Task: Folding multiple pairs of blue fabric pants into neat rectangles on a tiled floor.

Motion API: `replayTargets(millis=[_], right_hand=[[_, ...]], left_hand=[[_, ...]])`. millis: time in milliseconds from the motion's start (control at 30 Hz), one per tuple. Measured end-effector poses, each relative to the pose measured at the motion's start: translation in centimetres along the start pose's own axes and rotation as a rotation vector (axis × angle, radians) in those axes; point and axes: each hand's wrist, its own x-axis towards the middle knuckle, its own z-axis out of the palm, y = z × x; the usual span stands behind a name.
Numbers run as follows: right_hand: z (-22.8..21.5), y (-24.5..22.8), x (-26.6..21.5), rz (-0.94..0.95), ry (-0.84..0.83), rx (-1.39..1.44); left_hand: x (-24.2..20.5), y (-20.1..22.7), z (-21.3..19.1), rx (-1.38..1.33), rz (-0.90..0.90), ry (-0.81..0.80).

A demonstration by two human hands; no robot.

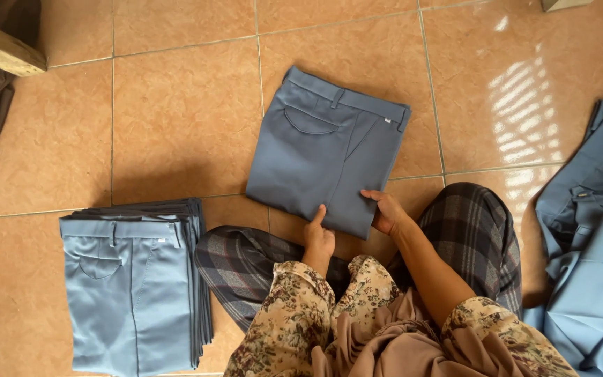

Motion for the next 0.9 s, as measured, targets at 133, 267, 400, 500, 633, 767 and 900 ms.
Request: replayTargets(millis=[133, 267, 400, 500, 633, 767, 900], right_hand=[[-0.3, -1.6, -0.1, -0.073, 0.056, -0.051], [-4.5, -5.6, 4.8, -0.254, 0.069, -0.107], [-4.7, -8.5, 3.5, -0.311, 0.047, -0.142], [-4.5, -9.1, 3.5, -0.406, 0.094, -0.19], [2.8, -10.9, -3.6, -0.607, 0.057, -0.29], [14.7, -10.9, -12.7, -0.729, -0.015, -0.297], [25.3, -8.2, -13.7, -0.758, -0.205, -0.366]], left_hand=[[0.9, -2.1, -2.1, 0.011, 0.147, 0.02], [-4.3, -1.6, -2.6, 0.11, 0.22, -0.044], [-7.8, -1.1, -3.6, 0.126, 0.269, -0.065], [-9.3, 0.1, -2.8, 0.066, 0.318, -0.08], [-14.3, 6.0, -1.6, -0.062, 0.381, -0.276], [-18.0, 12.3, -3.1, -0.102, 0.465, -0.415], [-21.2, 17.9, -9.1, -0.13, 0.732, -0.39]])
